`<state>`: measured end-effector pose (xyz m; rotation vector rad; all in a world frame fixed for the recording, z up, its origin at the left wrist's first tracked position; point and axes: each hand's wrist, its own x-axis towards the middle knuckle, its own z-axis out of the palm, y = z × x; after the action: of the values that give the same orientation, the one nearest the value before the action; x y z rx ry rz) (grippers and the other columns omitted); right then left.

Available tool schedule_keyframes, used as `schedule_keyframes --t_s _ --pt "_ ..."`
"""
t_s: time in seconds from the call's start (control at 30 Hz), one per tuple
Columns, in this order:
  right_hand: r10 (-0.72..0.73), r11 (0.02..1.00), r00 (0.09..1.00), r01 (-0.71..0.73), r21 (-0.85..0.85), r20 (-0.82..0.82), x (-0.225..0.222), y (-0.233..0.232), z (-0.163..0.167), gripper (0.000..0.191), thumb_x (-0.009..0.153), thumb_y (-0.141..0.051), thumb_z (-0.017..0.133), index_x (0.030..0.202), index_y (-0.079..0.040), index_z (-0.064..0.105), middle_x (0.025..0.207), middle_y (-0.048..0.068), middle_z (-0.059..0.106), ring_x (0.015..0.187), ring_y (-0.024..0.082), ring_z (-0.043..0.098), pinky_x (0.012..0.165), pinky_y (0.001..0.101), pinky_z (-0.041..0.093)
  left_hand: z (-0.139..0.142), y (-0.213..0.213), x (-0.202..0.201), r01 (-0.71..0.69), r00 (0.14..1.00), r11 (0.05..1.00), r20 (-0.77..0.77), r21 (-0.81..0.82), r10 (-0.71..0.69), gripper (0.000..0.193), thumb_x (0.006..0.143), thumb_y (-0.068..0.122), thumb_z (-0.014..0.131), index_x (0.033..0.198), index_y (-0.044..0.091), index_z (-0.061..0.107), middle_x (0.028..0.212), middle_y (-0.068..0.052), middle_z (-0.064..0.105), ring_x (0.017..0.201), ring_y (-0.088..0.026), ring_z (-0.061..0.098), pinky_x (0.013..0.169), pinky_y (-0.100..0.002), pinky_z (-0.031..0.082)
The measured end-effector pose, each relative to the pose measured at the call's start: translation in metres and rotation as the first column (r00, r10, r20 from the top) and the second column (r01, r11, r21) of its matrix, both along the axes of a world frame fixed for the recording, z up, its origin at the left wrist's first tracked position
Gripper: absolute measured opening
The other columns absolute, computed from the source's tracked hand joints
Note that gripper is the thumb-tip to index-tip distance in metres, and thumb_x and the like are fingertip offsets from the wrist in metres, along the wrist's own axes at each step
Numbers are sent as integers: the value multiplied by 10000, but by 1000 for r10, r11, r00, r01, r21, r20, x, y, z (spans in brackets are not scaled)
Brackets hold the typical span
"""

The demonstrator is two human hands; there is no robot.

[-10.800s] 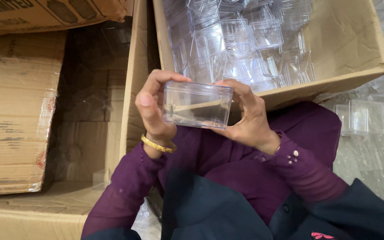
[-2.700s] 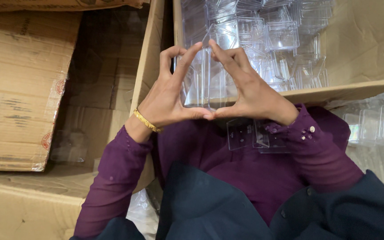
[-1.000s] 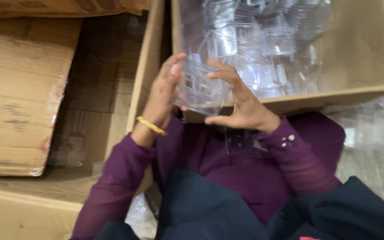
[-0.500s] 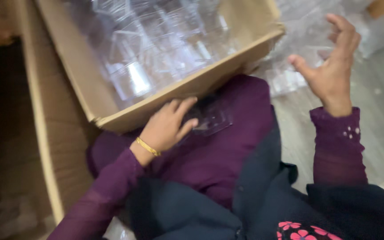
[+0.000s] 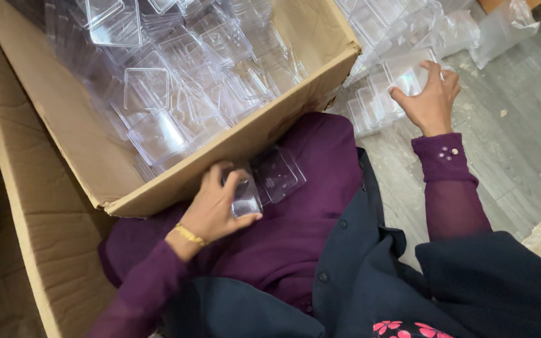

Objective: The person sits on the floor and assembles clear plastic boxes, taking flat or folded box pieces from a large cardboard box, folding and snapping the sides together by hand, and setting the finished boxes aside. The person repeats this cycle continuously throughout the episode.

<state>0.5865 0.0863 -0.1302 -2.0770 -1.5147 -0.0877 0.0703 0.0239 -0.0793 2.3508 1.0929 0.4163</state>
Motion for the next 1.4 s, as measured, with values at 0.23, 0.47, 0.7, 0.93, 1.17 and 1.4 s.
schedule_keyframes --t_s 0.23,0.47,0.7,0.93,1.17,1.4 --pt "10 1000 1000 -10 -13 -7 -4 -4 3 832 839 -431 890 1485 -73 506 1398 318 398 1346 501 336 1134 594 312 89 -4 -49 20 959 999 283 50 -34 735 761 416 743 1424 145 580 1571 -165 389 1424 -386 434 1145 -510 422" --pt "45 996 981 -58 65 191 -5 -1 18 791 880 -392 902 1454 -12 513 1424 275 461 1345 490 374 1116 607 301 104 -10 -115 -195 597 957 749 -213 288 760 899 628 724 1448 186 440 1622 -116 368 1358 -236 444 1148 -444 467" --pt "509 795 828 -557 241 237 -85 77 99 501 951 -171 790 1387 -61 569 1428 190 527 1396 358 472 1229 471 380 85 -16 -138 -245 639 958 719 -147 274 664 930 392 796 1415 115 436 1602 -107 315 1496 -235 354 1310 -449 358" --pt "948 206 316 -713 -670 -46 -270 214 49 689 804 -500 738 1338 -80 622 1143 225 716 1051 422 671 947 508 521 88 -21 -129 -298 772 954 585 -15 250 1015 786 401 821 1606 65 326 1619 -139 334 1541 -287 383 1322 -439 319" --pt "885 335 428 -311 -889 184 -293 283 -72 718 871 -685 651 1041 2 772 1082 230 780 1023 386 733 926 491 570 93 -22 -127 -351 807 932 534 88 253 1100 790 457 802 1659 41 271 1697 -184 360 1603 -363 360 1337 -460 303" --pt "826 406 548 -418 -813 131 -308 281 -72 617 775 -411 782 1218 5 681 1177 249 722 1088 422 693 974 488 557 87 -18 -129 -336 760 942 596 20 259 1155 792 456 844 1679 50 223 1673 -162 385 1590 -327 387 1346 -456 323"
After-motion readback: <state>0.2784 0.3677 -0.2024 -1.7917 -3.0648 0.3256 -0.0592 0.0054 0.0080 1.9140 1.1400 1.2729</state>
